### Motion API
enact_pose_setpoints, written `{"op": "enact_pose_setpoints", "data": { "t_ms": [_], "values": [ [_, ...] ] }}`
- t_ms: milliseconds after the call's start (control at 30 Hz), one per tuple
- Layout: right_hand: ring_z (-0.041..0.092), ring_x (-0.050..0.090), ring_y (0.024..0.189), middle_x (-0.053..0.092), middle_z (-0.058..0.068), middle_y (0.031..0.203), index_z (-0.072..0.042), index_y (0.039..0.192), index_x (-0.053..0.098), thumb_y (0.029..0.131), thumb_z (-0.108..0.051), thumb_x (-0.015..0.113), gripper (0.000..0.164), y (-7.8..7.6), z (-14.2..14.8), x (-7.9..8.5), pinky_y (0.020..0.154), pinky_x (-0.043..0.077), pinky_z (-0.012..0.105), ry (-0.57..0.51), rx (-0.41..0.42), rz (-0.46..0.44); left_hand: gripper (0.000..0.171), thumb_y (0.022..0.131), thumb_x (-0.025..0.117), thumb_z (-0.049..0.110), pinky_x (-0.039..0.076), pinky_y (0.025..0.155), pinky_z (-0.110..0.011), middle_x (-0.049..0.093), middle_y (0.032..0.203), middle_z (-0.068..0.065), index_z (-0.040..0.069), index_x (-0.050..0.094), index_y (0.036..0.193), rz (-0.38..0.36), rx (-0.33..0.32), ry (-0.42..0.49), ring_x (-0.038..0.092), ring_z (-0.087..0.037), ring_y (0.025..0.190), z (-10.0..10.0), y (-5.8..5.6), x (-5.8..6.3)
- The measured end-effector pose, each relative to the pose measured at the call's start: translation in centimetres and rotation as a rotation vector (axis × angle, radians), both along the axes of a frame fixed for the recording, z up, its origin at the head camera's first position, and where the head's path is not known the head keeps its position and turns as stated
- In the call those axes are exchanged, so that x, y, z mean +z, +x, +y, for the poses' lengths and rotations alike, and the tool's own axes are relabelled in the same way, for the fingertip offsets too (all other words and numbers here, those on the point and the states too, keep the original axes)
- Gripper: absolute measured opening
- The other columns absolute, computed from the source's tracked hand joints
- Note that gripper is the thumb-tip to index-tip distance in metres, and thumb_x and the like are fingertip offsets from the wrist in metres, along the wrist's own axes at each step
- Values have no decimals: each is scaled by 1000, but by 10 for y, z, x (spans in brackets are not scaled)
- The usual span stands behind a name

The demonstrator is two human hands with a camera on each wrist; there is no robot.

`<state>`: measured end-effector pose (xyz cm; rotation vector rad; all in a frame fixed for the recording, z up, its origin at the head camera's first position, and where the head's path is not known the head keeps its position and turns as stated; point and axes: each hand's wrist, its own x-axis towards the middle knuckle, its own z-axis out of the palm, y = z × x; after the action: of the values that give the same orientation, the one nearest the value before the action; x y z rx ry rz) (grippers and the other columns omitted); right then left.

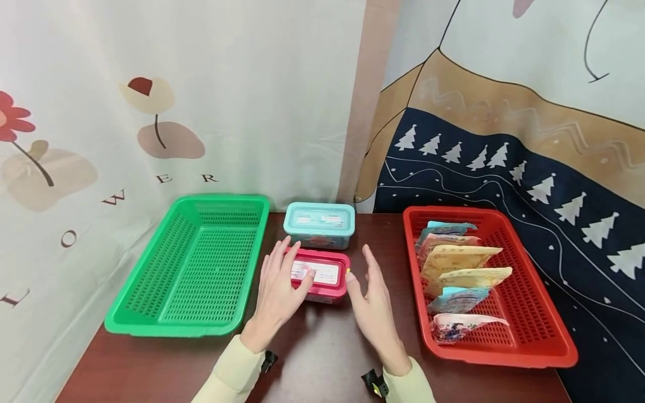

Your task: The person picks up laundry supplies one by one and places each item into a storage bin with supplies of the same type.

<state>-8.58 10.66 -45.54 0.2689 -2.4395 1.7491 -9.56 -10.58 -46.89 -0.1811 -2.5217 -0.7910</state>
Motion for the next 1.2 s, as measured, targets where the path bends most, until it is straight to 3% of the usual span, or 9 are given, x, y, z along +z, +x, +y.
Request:
{"op": "enact_pose_setpoints", "data": {
  "t_ms": [233, 433, 767, 967, 1200],
  "values": [
    [36, 26, 153, 24, 14, 169, -11, 166, 19, 106, -25, 57, 72, -19, -18, -20, 115, 34, 61, 5, -3, -120, 72, 93, 72, 38, 26, 118, -65, 35, 162, -20, 4, 49, 151, -120, 82, 7, 31, -43, 149, -7, -3, -12],
    [40, 28, 152, 25, 22, 167, -3, 164, 16, 105, -20, 57, 74, -26, -24, -30, 117, 32, 56, -1, 20, -195, 79, 92, 74, 37, 34, 117, -59, 31, 163, -21, 1, 42, 155, -199, 119, 91, 32, -43, 149, -11, -4, -17],
    [44, 45, 142, 37, 31, 158, 7, 160, 23, 104, -13, 57, 68, -25, -28, -40, 112, 39, 54, 2, 31, -249, 77, 91, 74, 22, 47, 104, -59, 46, 150, -25, -2, 38, 155, -211, 171, 284, 55, -45, 129, -18, -4, -23],
    [46, 50, 137, 42, 33, 154, 11, 154, 33, 103, -8, 56, 59, -27, -27, -44, 108, 42, 53, -49, 24, -240, 72, 94, 69, 18, 44, 109, -57, 49, 152, -24, -1, 37, 156, -236, 198, 359, 52, -43, 134, -23, -3, -26],
    [42, 55, 133, 47, 31, 151, 10, 153, 37, 104, -7, 56, 55, -30, -21, -45, 106, 45, 50, -104, 0, -251, 54, 99, 62, 7, 45, 109, -54, 57, 146, -23, -3, 46, 150, -187, 166, 400, 55, -38, 133, -24, 0, -32]
  ]
}}
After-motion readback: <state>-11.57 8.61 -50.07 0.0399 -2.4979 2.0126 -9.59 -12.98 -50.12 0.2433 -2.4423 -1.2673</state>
